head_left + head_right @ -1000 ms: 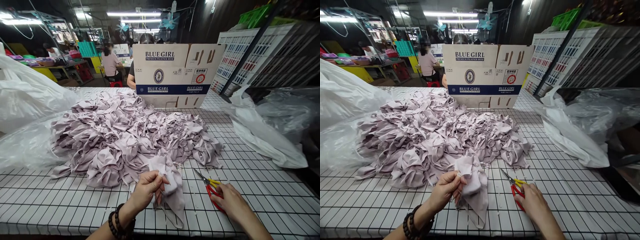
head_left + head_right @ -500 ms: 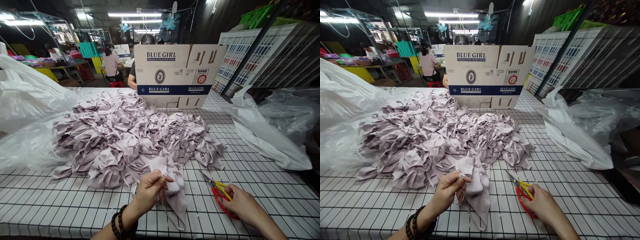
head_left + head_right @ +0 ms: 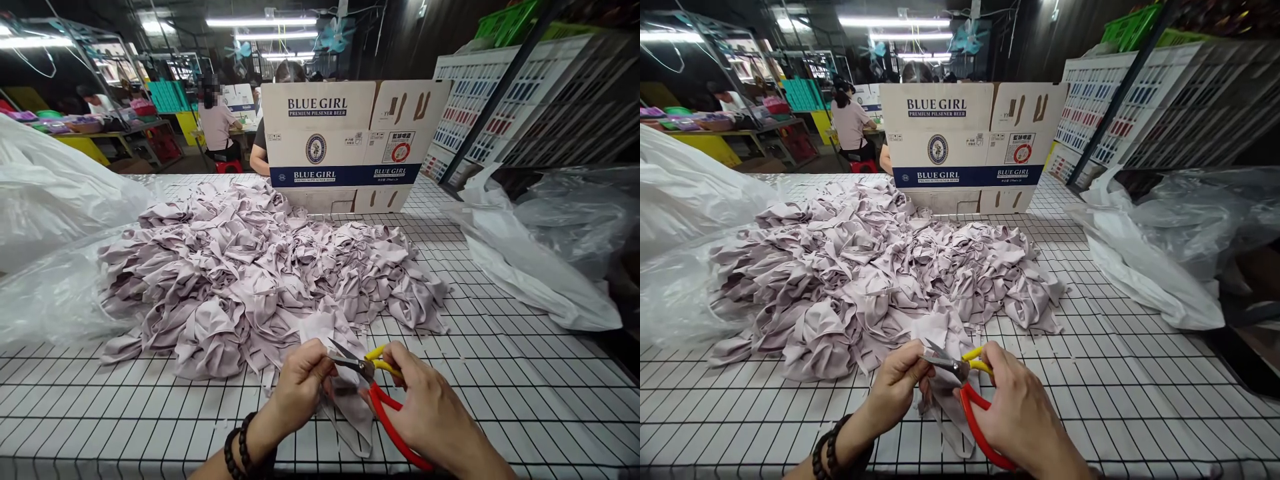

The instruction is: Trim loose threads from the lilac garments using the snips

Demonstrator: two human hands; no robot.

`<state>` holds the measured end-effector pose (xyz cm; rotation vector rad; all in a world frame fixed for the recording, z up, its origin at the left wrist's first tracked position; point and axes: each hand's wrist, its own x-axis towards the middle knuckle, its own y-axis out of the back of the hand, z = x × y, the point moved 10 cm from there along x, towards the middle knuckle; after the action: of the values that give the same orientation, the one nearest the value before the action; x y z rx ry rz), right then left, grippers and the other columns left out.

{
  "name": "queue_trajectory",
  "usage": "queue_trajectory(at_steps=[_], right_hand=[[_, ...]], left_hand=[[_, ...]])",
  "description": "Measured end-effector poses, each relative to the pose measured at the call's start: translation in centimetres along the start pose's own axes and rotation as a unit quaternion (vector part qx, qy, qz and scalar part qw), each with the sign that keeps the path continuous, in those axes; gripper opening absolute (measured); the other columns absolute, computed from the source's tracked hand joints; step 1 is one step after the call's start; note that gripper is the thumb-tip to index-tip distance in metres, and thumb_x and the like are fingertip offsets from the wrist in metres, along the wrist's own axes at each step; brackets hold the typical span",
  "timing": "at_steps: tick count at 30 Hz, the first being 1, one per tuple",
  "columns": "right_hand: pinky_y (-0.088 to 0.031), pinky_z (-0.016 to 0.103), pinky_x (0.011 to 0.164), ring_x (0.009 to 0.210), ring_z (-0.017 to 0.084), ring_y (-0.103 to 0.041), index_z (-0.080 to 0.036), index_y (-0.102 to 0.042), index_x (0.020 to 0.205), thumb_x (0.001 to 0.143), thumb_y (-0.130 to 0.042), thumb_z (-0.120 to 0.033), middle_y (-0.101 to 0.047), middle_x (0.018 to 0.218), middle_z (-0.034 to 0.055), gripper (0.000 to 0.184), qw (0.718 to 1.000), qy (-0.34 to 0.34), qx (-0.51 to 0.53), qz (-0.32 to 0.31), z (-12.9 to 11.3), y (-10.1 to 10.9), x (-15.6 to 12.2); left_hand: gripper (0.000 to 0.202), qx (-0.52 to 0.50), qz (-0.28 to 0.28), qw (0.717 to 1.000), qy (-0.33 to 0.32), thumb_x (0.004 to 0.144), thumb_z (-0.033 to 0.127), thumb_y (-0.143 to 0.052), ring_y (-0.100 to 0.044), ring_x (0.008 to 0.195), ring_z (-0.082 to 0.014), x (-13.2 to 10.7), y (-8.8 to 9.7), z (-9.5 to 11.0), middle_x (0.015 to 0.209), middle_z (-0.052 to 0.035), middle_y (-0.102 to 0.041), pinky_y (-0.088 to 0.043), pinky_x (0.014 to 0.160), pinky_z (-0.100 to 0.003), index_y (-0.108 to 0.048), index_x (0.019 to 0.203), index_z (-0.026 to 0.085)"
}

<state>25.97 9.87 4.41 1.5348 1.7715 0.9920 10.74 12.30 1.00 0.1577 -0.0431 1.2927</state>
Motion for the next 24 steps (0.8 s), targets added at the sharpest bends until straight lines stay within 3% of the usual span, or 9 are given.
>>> queue_trajectory(at_steps=[10, 15, 24], right_hand=[[-0.049, 0.029, 0.056, 0.066, 0.018, -0.061, -0.025, -0.041, 0.081, 0.076, -0.061, -0.037, -0.061, 0.075, -0.0003, 0.023, 0.997, 0.046, -0.059, 0.022, -1.4, -0.1, 0.5], [-0.049, 0.030, 0.057, 0.068, 0.019, -0.062, -0.025, -0.042, 0.083, 0.077, -0.060, -0.036, -0.062, 0.078, 0.0011, 0.021, 0.996, 0.059, -0.052, 0.041, -1.9, 0.3, 0.4], [-0.043, 0.026, 0.051, 0.058, 0.016, -0.057, -0.026, -0.037, 0.077, 0.075, -0.062, -0.039, -0.059, 0.069, -0.0028, 0.029, 0.999, 0.031, -0.043, 0.000, -1.6, -0.2, 0.5]], left_hand=[[0.031, -0.020, 0.006, 1.000, 0.001, 0.089, 0.031, -0.054, -0.054, 0.059, -0.0132, 0.0, 0.1, -0.4, 0.064, -0.0014, -0.052, -0.042, 0.055, -0.022, -0.062, 0.063, 0.016], [0.031, -0.062, -0.002, 0.998, 0.028, 0.088, 0.032, -0.054, -0.050, 0.049, -0.0098, -0.1, -0.1, -1.1, 0.065, 0.0003, -0.049, -0.042, 0.049, -0.022, -0.061, 0.063, 0.015], [0.037, -0.087, -0.005, 0.995, 0.043, 0.086, 0.042, -0.057, -0.052, 0.044, -0.0083, -0.2, -0.3, -1.0, 0.066, 0.0008, -0.048, -0.043, 0.043, -0.021, -0.059, 0.062, 0.014]])
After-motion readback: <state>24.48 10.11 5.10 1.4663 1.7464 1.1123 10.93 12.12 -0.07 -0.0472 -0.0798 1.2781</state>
